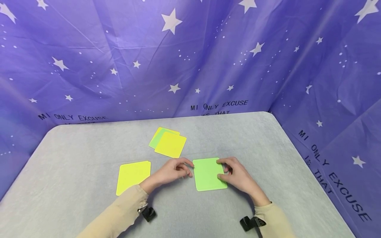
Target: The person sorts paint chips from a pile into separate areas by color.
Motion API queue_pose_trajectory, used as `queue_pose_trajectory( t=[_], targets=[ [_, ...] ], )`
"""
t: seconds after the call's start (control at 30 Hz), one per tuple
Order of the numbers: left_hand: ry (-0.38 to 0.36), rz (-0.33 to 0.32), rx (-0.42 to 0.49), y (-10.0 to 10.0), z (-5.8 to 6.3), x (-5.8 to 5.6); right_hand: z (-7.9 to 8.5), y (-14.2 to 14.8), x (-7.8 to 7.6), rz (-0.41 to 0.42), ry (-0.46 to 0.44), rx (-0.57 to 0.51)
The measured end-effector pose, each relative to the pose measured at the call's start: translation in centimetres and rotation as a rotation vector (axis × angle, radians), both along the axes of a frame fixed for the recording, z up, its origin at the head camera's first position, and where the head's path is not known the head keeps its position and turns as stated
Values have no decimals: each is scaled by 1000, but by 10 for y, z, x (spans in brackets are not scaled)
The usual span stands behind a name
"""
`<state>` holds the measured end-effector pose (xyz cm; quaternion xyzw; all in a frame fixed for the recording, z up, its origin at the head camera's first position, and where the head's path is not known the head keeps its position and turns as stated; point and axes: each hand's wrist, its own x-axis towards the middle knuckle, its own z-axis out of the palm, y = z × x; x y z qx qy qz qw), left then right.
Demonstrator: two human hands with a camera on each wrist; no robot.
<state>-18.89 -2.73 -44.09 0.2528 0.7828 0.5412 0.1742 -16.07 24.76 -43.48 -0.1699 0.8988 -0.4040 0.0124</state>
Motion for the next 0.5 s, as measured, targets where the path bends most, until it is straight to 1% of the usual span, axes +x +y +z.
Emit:
queue_pose_trajectory(
  t=[0.13,0.4,0.5],
  targets=[
    [-31,10,25,-3,2,-1,2,-5,-3,-3,-6,-18],
    [-59,16,58,-11,4,-3,4,-15,-11,-19,-32,-15],
    [-69,27,63,-15,4,-5,5,-20,-14,-14,-29,-25]
  ],
)
